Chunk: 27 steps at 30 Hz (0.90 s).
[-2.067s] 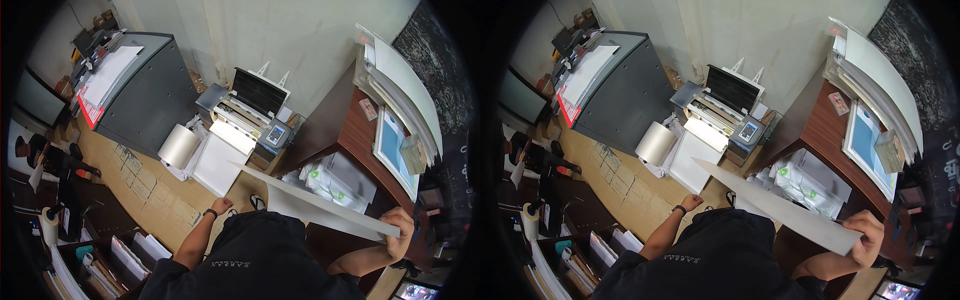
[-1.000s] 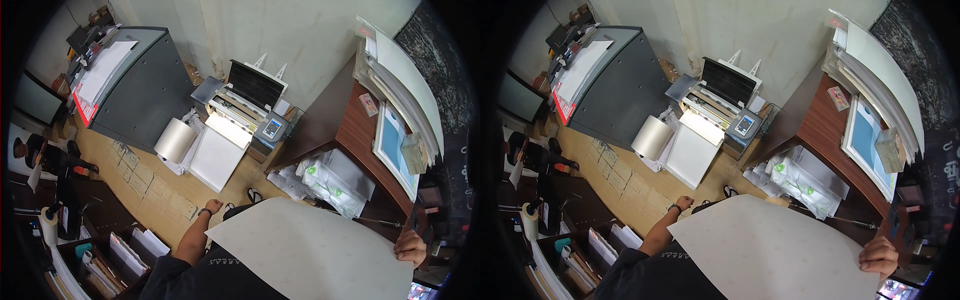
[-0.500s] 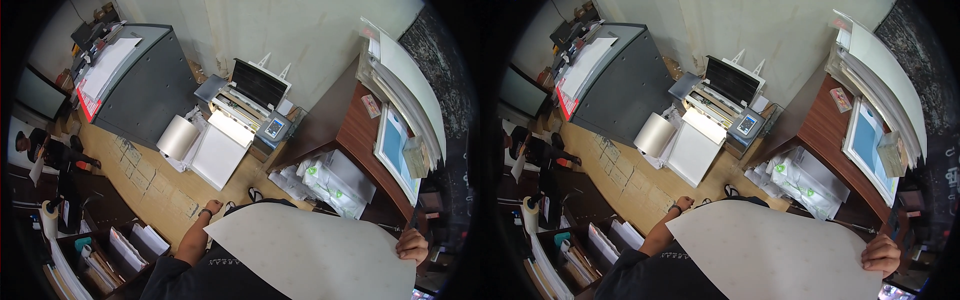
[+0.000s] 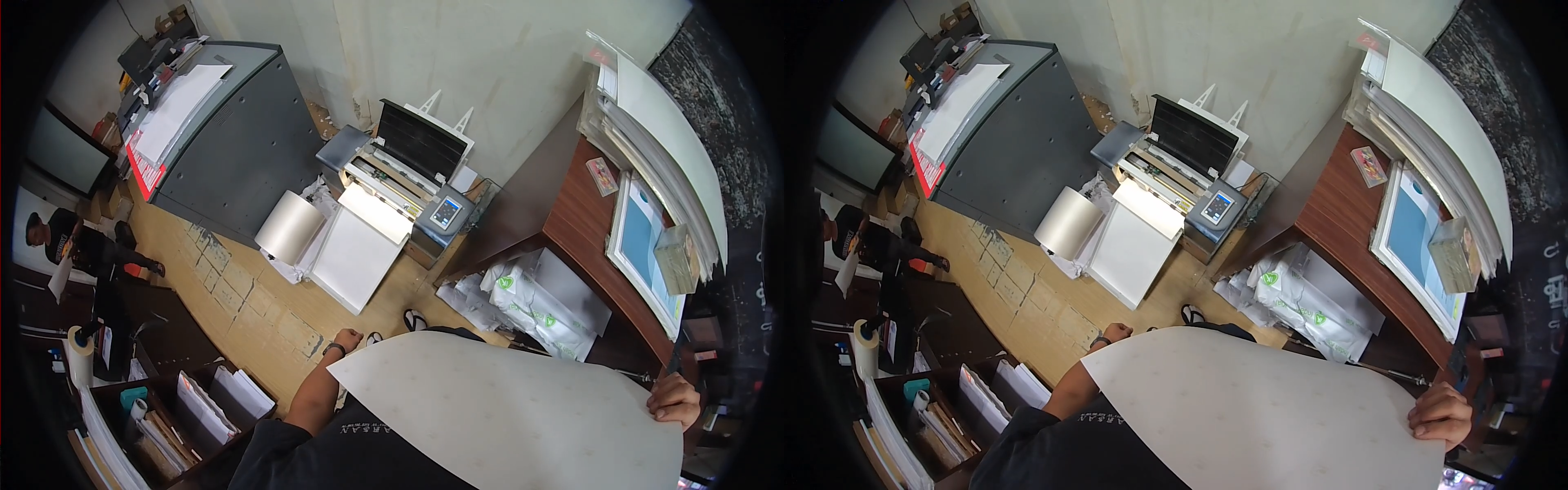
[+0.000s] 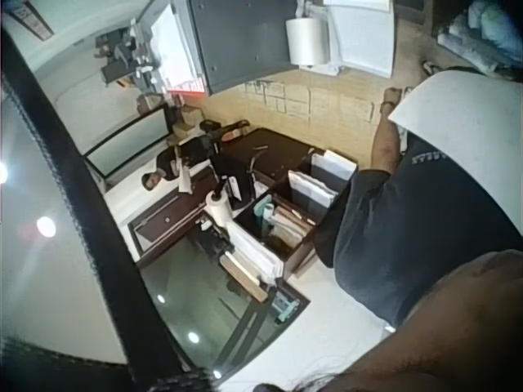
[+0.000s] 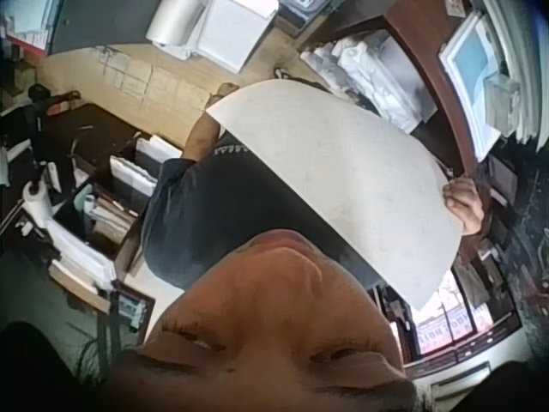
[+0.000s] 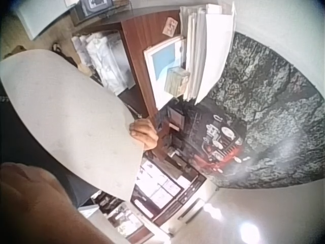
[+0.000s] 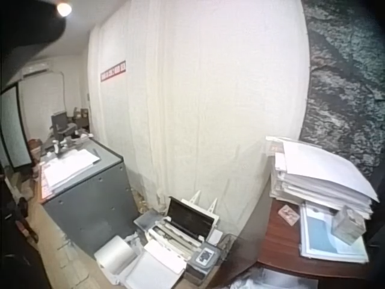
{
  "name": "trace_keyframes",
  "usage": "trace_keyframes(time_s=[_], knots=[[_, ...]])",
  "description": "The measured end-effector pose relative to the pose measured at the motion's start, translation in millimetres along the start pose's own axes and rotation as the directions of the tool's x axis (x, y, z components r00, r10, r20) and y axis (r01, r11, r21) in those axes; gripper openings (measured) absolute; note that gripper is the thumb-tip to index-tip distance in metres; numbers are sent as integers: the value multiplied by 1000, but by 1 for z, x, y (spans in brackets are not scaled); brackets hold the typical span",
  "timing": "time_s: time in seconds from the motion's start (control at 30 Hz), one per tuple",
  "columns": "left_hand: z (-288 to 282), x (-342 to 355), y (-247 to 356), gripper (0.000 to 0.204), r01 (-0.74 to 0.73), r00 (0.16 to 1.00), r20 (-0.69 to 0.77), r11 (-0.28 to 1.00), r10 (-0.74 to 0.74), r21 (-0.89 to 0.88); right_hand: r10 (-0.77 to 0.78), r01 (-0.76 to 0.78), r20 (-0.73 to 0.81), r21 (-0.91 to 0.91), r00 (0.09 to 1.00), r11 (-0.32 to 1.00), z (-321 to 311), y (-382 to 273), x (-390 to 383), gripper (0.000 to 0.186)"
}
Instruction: The recorder selects paper from a stack and loads it into a printing/cutting machine, then adjusts settings on the machine's control panel.
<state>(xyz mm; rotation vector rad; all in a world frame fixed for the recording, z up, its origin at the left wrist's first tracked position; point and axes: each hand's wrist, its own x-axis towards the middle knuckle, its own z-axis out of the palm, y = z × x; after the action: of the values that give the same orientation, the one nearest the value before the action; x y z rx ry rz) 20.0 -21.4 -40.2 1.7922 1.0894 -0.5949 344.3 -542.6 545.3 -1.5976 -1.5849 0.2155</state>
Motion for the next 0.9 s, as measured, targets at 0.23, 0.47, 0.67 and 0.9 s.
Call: trace_keyframes(time_s=[0.23,0.47,0.67,0.9], knots=[[5,5,3,37,-3,1000,17,1000,3,-18,41,-38,-49,64,998,997,0,8,0,18],[11,11,6,34,-35,999,35,999,36,-33,177,-183,52,157,983,970,-25,18,3,22],[9,25,8,30,24,993,121,988,-6,-154,200,-438,-559,-332,805,835,-46,29,34,48],[-1,44,22,29,42,992,128,983,-20,-176,441,-428,-735,226,514,875,-150,71,73,45]])
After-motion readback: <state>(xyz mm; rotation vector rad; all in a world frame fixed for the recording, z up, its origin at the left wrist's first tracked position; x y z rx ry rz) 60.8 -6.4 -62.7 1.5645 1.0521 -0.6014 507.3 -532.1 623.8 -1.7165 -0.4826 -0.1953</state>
